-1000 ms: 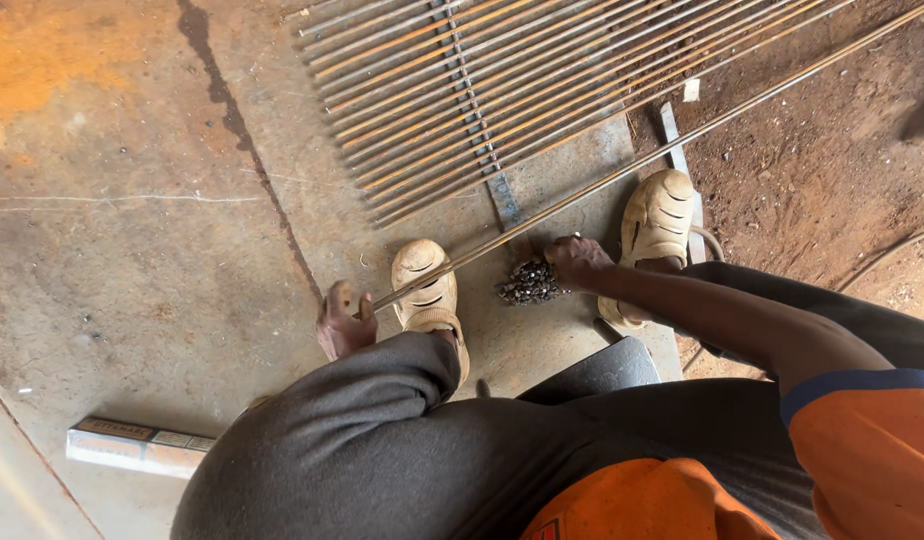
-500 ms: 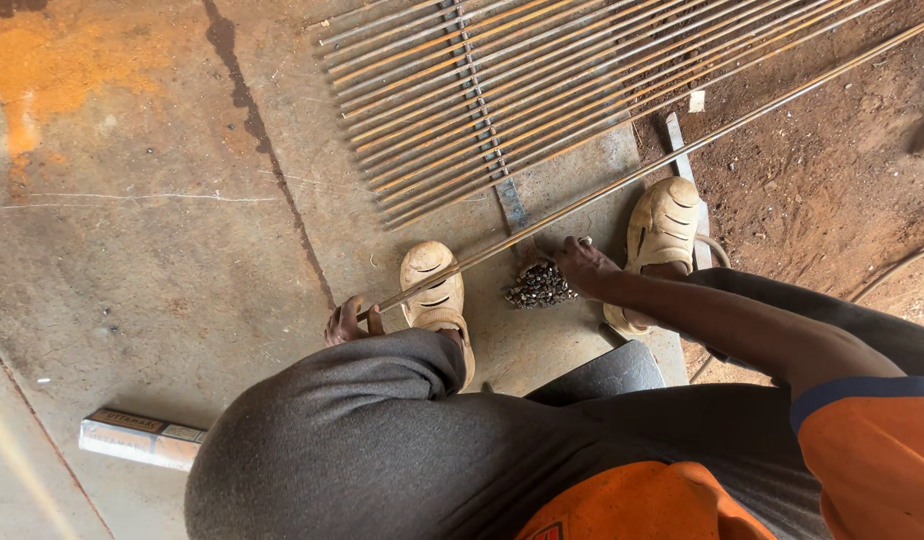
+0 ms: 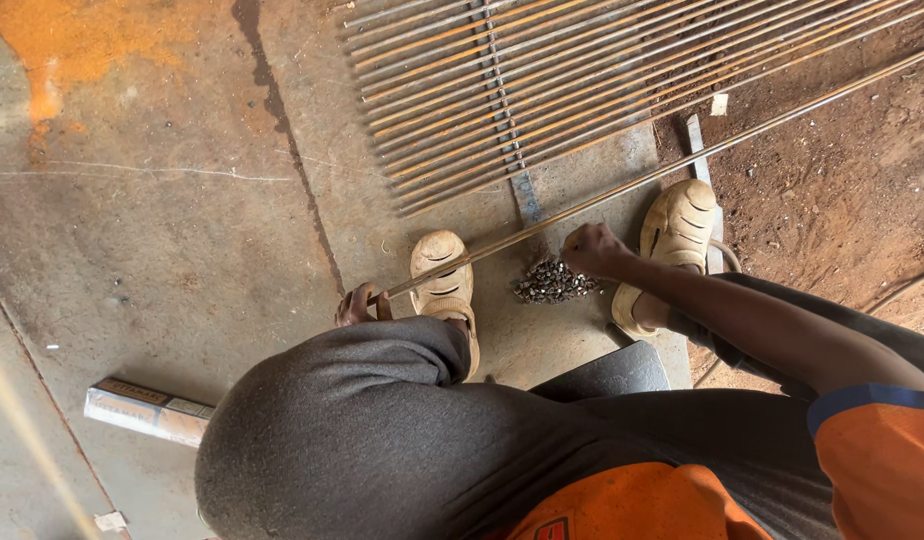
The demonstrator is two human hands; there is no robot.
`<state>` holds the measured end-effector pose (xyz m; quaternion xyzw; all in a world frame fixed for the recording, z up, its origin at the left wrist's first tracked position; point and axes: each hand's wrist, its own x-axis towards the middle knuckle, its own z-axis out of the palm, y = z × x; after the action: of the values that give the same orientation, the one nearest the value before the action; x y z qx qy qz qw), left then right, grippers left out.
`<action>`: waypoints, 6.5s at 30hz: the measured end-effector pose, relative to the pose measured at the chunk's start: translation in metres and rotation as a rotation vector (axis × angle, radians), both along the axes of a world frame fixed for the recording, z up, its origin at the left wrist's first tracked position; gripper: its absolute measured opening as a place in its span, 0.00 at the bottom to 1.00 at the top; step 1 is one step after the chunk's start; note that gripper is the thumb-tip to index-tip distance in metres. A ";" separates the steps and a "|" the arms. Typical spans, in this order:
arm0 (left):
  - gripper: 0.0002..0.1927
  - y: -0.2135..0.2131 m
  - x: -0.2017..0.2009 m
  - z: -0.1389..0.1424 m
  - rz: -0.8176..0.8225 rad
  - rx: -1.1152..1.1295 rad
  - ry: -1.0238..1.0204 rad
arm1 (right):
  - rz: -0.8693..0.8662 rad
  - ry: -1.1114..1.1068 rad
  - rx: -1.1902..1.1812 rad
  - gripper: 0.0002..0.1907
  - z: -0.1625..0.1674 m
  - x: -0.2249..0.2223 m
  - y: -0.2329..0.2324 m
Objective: The person repeatedly picks up bundles of thin metal rods and places them in parallel on a concrete floor. The rods are aligned and stacked in a growing pile throughout the clip.
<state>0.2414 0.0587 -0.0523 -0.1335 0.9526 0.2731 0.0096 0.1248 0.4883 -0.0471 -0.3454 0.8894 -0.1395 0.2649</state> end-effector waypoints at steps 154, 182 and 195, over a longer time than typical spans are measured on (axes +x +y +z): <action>0.09 0.052 -0.070 0.026 -0.268 0.098 0.145 | -2.309 -0.164 -0.924 0.06 0.021 -0.143 0.111; 0.38 0.065 -0.126 -0.051 0.301 0.426 -0.227 | -2.349 -0.204 -1.081 0.13 -0.004 -0.178 0.101; 0.43 0.064 -0.124 -0.050 0.289 0.430 -0.127 | -2.379 -0.232 -1.173 0.19 -0.005 -0.181 0.091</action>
<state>0.1172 0.1227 -0.1019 -0.2801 0.8412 0.4588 0.0584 -0.0559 0.5795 -0.0521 0.5885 0.4287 -0.6729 -0.1309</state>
